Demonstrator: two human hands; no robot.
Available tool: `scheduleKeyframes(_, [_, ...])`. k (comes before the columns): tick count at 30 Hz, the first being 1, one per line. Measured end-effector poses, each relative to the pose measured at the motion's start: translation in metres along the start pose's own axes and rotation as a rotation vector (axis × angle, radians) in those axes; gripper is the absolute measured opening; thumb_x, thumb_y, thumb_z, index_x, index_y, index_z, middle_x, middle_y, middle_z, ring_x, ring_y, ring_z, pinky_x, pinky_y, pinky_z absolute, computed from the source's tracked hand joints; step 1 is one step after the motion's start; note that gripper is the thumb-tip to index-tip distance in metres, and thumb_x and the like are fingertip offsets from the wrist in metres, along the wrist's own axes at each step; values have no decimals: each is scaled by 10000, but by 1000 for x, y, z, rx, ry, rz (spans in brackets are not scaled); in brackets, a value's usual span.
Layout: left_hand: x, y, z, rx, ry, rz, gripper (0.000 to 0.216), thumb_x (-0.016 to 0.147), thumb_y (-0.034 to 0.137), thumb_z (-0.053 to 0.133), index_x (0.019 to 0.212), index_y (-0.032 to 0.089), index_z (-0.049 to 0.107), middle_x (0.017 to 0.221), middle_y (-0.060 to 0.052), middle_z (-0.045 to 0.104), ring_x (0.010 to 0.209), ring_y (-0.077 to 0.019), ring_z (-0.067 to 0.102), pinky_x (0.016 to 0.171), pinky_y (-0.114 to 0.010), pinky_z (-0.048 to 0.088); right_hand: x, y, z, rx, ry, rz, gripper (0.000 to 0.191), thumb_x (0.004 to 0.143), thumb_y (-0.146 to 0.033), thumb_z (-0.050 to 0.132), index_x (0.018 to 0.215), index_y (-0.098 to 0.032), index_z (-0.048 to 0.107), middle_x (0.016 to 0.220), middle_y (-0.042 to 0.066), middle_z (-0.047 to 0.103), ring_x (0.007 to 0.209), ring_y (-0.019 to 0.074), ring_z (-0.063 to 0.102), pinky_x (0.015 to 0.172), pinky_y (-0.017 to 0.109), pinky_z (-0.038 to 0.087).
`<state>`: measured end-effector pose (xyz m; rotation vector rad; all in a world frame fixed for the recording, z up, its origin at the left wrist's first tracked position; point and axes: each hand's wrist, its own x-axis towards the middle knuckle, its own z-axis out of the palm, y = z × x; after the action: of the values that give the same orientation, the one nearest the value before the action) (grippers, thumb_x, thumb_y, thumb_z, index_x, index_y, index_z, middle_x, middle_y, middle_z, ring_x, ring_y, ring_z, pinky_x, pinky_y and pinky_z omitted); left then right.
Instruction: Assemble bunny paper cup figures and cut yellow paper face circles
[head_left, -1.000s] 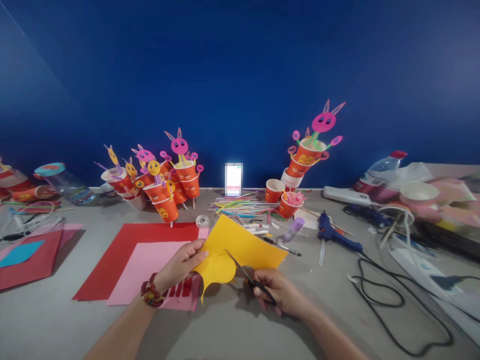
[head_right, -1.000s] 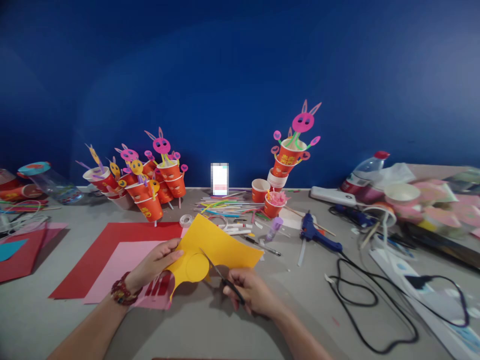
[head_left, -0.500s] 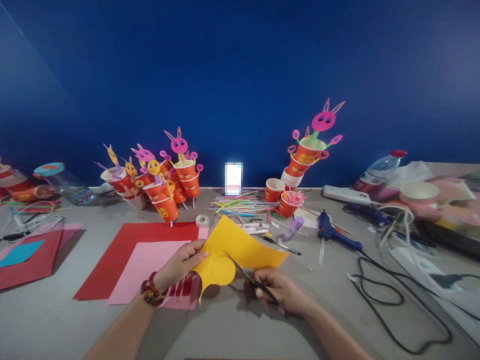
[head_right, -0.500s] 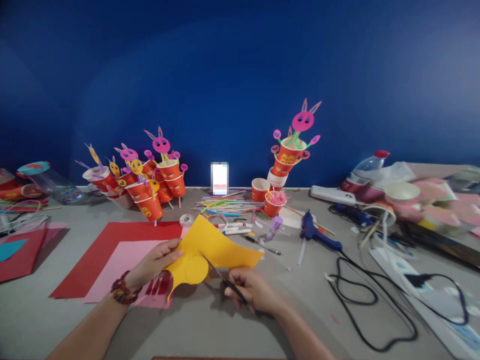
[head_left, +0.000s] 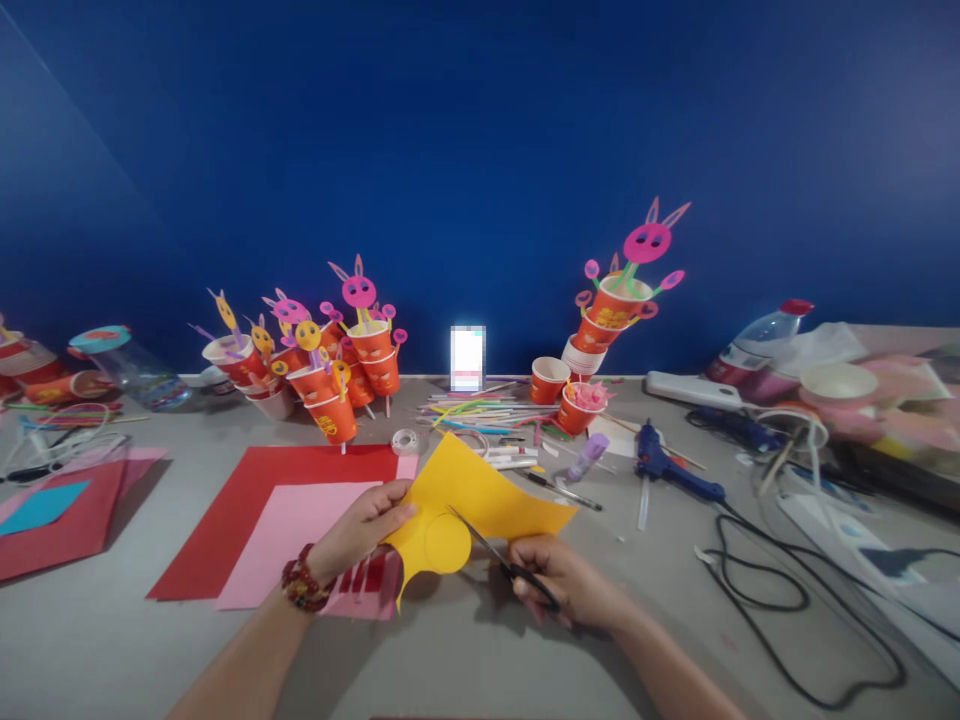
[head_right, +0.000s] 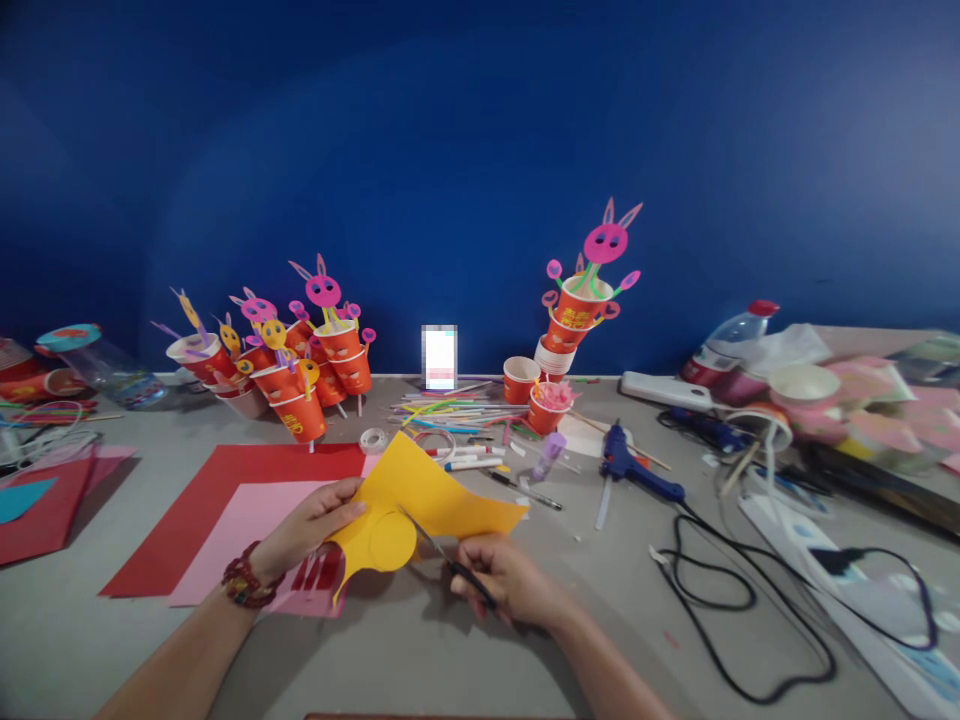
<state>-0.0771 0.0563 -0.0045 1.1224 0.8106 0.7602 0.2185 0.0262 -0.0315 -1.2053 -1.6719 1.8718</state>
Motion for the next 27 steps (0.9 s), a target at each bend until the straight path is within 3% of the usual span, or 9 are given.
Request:
scheduleKeyframes(16, [-2, 1, -1, 22, 5, 5, 376, 872, 369, 683, 1197, 180, 670, 1081, -97, 736, 879, -215, 702, 814, -316, 535, -1, -5, 1, -3, -8, -38, 607, 681, -738, 671, 605, -214, 375, 454, -77, 494, 333, 28, 329, 303, 144, 213])
scheduleKeyframes(19, [-3, 2, 1, 3, 70, 1, 391, 846, 384, 711, 1174, 174, 677, 1033, -94, 746, 822, -205, 703, 758, -297, 540, 1, -3, 3, 0, 20, -71, 625, 664, -780, 650, 606, -206, 408, 448, -72, 493, 330, 29, 328, 306, 149, 208])
scheduleKeyframes(23, [-2, -5, 7, -136, 245, 150, 480, 821, 555, 674, 1103, 166, 694, 967, -95, 751, 634, -159, 654, 594, -262, 511, 5, 2, 6, 49, 96, -91, 620, 656, -796, 634, 648, -201, 457, 448, -72, 507, 305, 28, 322, 292, 156, 207])
scheduleKeyframes(27, [4, -13, 20, -119, 208, 249, 617, 739, 701, 652, 1026, 161, 733, 917, -118, 758, 682, -212, 657, 627, -316, 524, 8, 3, 10, 81, 188, -149, 578, 675, -749, 654, 656, -208, 451, 453, -66, 525, 300, 31, 336, 295, 162, 224])
